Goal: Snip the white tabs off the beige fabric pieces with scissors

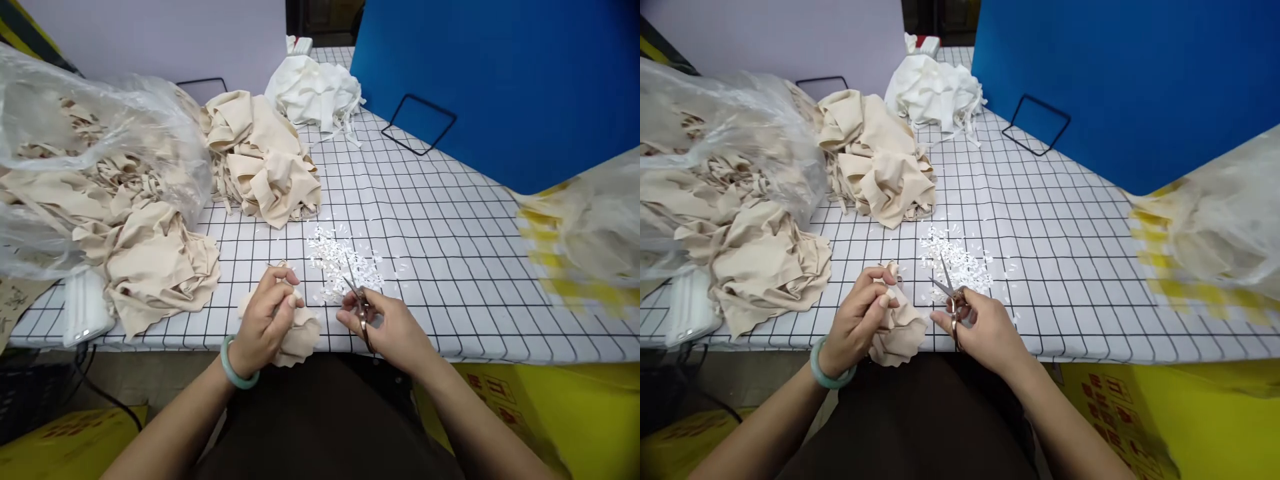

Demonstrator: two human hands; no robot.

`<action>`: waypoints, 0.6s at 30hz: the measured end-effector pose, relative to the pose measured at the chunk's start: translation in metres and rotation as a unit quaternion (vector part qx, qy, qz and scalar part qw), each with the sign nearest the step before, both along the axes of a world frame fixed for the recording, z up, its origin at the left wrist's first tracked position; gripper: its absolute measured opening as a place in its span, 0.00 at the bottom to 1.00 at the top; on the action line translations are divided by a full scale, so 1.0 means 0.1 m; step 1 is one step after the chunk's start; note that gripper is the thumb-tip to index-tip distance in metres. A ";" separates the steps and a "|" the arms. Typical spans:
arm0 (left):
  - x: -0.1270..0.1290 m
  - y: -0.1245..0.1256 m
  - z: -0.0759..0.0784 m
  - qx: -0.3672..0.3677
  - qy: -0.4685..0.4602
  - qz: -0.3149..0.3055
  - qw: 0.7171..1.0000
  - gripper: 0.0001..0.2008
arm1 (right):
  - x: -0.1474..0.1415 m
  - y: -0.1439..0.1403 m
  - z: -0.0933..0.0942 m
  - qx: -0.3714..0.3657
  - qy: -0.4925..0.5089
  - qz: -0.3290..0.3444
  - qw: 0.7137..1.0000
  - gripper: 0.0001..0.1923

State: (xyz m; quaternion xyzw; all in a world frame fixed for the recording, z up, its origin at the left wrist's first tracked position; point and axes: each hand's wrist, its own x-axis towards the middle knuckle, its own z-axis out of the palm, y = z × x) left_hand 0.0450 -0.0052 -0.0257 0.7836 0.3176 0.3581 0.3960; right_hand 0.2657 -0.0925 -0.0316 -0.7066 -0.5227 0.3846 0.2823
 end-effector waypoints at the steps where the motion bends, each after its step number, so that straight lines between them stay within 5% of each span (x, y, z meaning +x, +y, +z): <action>1: -0.12 0.03 0.00 0.005 0.010 0.029 1.000 0.13 | -0.02 0.01 -0.01 0.010 -0.023 -0.007 1.000 0.17; 6: -0.72 0.04 -0.10 0.100 0.143 0.187 0.967 0.04 | -0.38 0.09 -0.17 0.100 -0.029 0.046 0.994 0.15; 9: -0.85 -0.12 -0.19 0.047 0.206 0.106 0.972 0.20 | -0.75 0.17 -0.27 0.139 0.007 0.107 0.984 0.14; 12: -0.78 -0.23 -0.20 -0.025 0.162 0.048 0.985 0.17 | -1.04 0.27 -0.30 0.131 0.043 0.106 0.985 0.10; 15: -0.59 -0.07 -0.04 -0.064 0.071 0.070 0.993 0.10 | -1.12 0.52 -0.16 0.158 0.135 0.081 0.975 0.08; 18: -0.30 0.46 0.33 0.004 -0.033 0.108 0.994 0.05 | -1.01 1.02 0.25 0.208 0.205 0.049 0.955 0.05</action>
